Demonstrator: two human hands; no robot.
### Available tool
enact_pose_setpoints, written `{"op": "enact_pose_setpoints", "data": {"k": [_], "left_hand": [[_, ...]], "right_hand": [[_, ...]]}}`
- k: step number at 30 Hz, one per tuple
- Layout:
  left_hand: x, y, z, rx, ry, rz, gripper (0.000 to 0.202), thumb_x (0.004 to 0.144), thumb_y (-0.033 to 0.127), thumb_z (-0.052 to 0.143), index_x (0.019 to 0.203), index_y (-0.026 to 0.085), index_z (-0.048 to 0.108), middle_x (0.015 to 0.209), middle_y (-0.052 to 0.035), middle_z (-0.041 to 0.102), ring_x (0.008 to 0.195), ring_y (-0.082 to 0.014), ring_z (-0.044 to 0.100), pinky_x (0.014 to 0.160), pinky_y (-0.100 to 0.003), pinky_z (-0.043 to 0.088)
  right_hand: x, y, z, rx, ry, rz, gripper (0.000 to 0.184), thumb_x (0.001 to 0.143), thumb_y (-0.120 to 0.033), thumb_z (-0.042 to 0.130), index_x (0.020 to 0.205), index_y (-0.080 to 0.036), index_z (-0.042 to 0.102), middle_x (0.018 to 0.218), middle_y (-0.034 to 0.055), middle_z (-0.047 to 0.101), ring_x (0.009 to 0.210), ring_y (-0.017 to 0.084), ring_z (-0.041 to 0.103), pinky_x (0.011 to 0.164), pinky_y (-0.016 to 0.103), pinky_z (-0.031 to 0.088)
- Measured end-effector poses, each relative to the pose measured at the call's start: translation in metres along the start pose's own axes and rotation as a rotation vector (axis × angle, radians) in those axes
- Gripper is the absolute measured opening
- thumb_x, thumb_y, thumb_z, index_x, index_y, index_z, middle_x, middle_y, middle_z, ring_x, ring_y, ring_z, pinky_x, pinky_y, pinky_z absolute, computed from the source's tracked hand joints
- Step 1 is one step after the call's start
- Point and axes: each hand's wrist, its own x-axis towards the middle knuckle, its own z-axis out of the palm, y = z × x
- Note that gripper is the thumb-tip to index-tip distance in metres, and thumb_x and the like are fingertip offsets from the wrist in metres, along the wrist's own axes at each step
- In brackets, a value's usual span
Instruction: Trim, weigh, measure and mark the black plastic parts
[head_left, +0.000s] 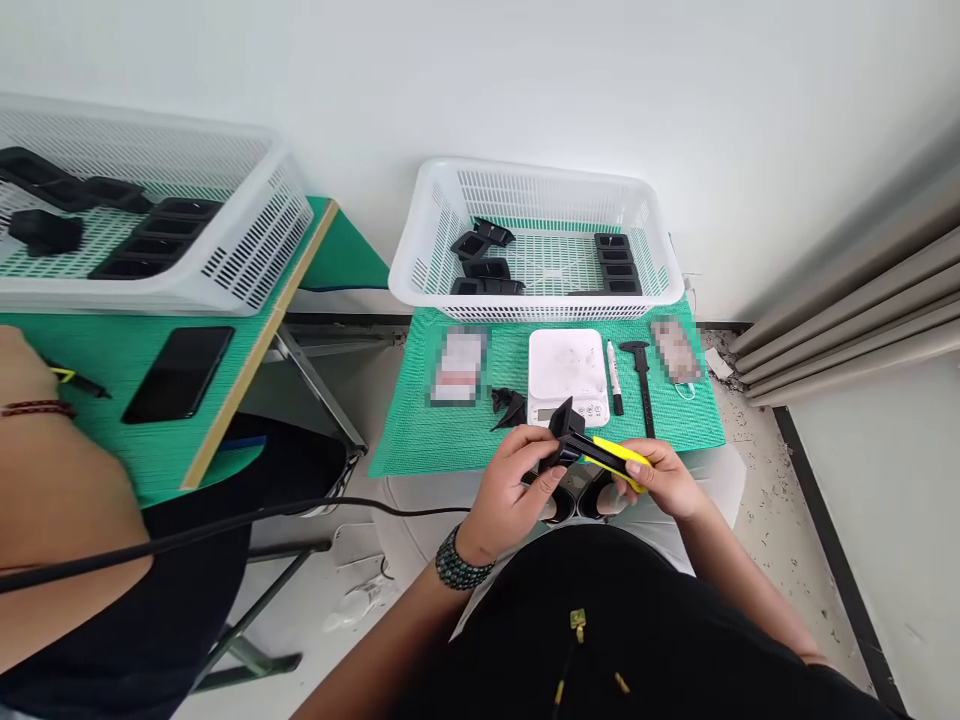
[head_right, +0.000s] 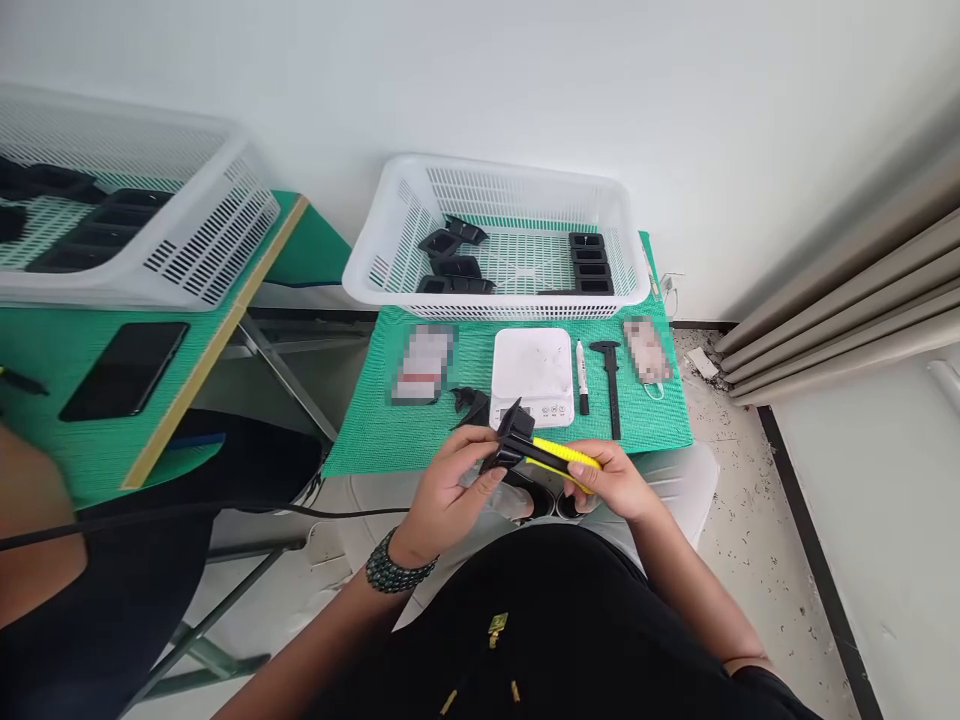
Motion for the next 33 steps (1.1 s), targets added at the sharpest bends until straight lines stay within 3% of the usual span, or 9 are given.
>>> {"op": "enact_pose_setpoints", "data": {"k": [5, 8, 11, 15, 20, 25, 29, 33], "left_hand": [[0.000, 0.000, 0.003, 0.076, 0.032, 0.060, 0.043, 0.099, 0.058, 0.059, 0.080, 0.021, 0.070, 0.078, -0.0044, 0.069, 0.078, -0.0211, 0.062, 0.079, -0.040, 0.048], [0.000, -0.002, 0.001, -0.014, 0.042, 0.063, 0.048, 0.099, 0.057, 0.058, 0.069, 0.020, 0.062, 0.067, -0.0017, 0.062, 0.066, -0.0171, 0.057, 0.070, -0.035, 0.047], [-0.001, -0.003, 0.002, -0.062, 0.032, 0.035, 0.037, 0.101, 0.049, 0.060, 0.078, 0.019, 0.065, 0.074, -0.0033, 0.065, 0.068, -0.0168, 0.060, 0.065, -0.030, 0.049], [-0.004, -0.002, 0.009, 0.022, 0.027, 0.018, 0.027, 0.103, 0.039, 0.054, 0.093, 0.018, 0.068, 0.086, -0.0063, 0.071, 0.080, -0.0186, 0.065, 0.075, -0.031, 0.053], [-0.009, -0.001, 0.020, 0.071, 0.020, 0.019, 0.023, 0.104, 0.032, 0.049, 0.095, 0.019, 0.066, 0.088, -0.0053, 0.069, 0.081, -0.0184, 0.064, 0.078, -0.033, 0.053], [-0.015, -0.005, 0.027, 0.015, -0.003, 0.020, 0.021, 0.103, 0.029, 0.049, 0.098, 0.019, 0.067, 0.088, -0.0055, 0.069, 0.079, -0.0178, 0.064, 0.073, -0.031, 0.054], [-0.018, -0.011, 0.032, 0.012, -0.013, 0.022, 0.020, 0.102, 0.029, 0.051, 0.097, 0.019, 0.068, 0.087, -0.0058, 0.069, 0.078, -0.0179, 0.064, 0.072, -0.031, 0.056], [-0.020, -0.015, 0.034, 0.010, -0.019, 0.058, 0.020, 0.102, 0.028, 0.052, 0.097, 0.019, 0.069, 0.086, -0.0060, 0.069, 0.078, -0.0178, 0.066, 0.072, -0.031, 0.056]], "right_hand": [[0.000, 0.003, 0.008, -0.005, 0.029, 0.000, 0.047, 0.090, -0.064, 0.070, 0.088, -0.018, 0.068, 0.071, 0.0019, 0.066, 0.050, 0.012, 0.057, 0.046, 0.024, 0.040], [-0.004, 0.006, 0.007, 0.036, -0.001, -0.019, 0.049, 0.090, -0.066, 0.070, 0.087, -0.017, 0.068, 0.070, 0.0019, 0.066, 0.047, 0.010, 0.053, 0.044, 0.023, 0.036], [-0.008, 0.011, 0.008, 0.047, -0.054, -0.012, 0.049, 0.090, -0.065, 0.070, 0.088, -0.017, 0.068, 0.070, 0.0020, 0.066, 0.046, 0.010, 0.052, 0.044, 0.023, 0.035], [-0.012, 0.016, 0.009, 0.052, 0.100, -0.008, 0.051, 0.088, -0.067, 0.072, 0.097, -0.018, 0.068, 0.064, -0.0018, 0.063, 0.044, 0.010, 0.050, 0.044, 0.023, 0.037], [-0.021, 0.019, 0.005, 0.032, 0.071, 0.009, 0.053, 0.085, -0.069, 0.073, 0.093, -0.017, 0.068, 0.064, -0.0012, 0.064, 0.045, 0.010, 0.050, 0.044, 0.024, 0.037], [-0.026, 0.028, 0.001, 0.002, 0.199, -0.024, 0.051, 0.087, -0.070, 0.070, 0.093, -0.019, 0.065, 0.060, -0.0035, 0.061, 0.043, 0.010, 0.048, 0.043, 0.024, 0.036], [-0.026, 0.040, 0.001, 0.010, 0.140, 0.007, 0.051, 0.086, -0.069, 0.071, 0.087, -0.019, 0.064, 0.061, -0.0025, 0.062, 0.042, 0.010, 0.048, 0.043, 0.024, 0.036], [-0.025, 0.050, 0.000, 0.043, 0.264, 0.001, 0.055, 0.082, -0.073, 0.071, 0.090, -0.019, 0.063, 0.058, -0.0049, 0.059, 0.041, 0.009, 0.047, 0.041, 0.023, 0.034]]}}
